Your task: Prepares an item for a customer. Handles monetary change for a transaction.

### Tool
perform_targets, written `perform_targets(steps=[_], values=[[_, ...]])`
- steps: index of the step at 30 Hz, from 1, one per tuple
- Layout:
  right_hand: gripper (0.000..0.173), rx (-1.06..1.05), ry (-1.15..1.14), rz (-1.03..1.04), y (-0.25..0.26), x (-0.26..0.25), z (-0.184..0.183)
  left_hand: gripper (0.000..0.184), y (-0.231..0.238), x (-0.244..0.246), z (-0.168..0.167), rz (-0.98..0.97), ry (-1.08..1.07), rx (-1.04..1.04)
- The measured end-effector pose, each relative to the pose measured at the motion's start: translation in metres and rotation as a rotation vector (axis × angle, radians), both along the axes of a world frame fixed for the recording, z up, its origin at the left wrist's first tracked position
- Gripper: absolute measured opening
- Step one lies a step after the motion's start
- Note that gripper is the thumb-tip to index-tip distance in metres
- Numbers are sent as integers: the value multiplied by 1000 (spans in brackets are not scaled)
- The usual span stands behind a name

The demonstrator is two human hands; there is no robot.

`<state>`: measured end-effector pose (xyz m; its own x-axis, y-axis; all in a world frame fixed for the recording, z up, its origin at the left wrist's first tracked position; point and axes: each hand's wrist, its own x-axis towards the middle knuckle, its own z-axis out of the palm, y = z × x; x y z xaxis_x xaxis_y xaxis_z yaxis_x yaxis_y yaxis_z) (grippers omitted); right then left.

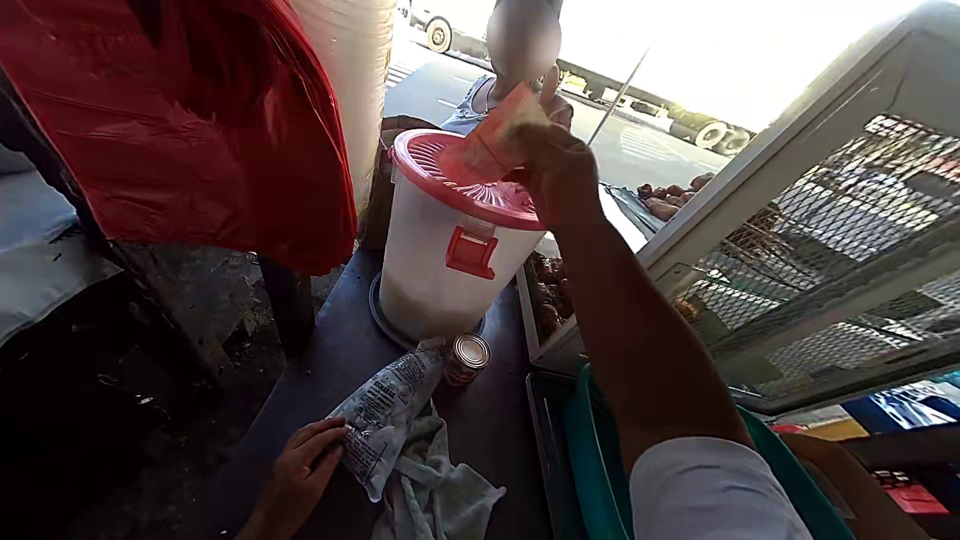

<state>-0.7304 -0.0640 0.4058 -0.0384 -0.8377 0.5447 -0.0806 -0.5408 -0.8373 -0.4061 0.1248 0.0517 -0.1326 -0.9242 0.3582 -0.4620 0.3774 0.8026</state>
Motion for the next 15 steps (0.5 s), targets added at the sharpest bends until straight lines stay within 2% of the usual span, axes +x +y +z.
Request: perform_targets(steps=[2,3,4,6,7,9,10,12,14,15], values=[[26,48,-226,-23,-13,-4,17,27,0,0,0,-4,8,12],[31,83,-191,-83,-23,-9,21,27,0,0,0,-7,13,20],[33,115,-17,-191,-37,-15,21,27,0,0,1,-9,18,24],[34,199,632,-423,-57,-24,13,27,0,1,0,-16,28,27],[34,269,871,-476,-49,-14,13,27,-1,1,1,-22,32,24],[34,397,1159,-459,-9,35,32,27,-2,1,0,-32,46,21],[37,421,1226,-482,13,62,43,28,-3,0,-2,-31,53,19],[32,408,1355,-552,35,90,51,29,-3,0,-4,-30,52,9],[29,407,1295,-605,13,59,28,31,-2,2,-2,-49,35,14],[34,395,1262,-643,-6,32,11,31,-2,3,-1,-60,24,19]])
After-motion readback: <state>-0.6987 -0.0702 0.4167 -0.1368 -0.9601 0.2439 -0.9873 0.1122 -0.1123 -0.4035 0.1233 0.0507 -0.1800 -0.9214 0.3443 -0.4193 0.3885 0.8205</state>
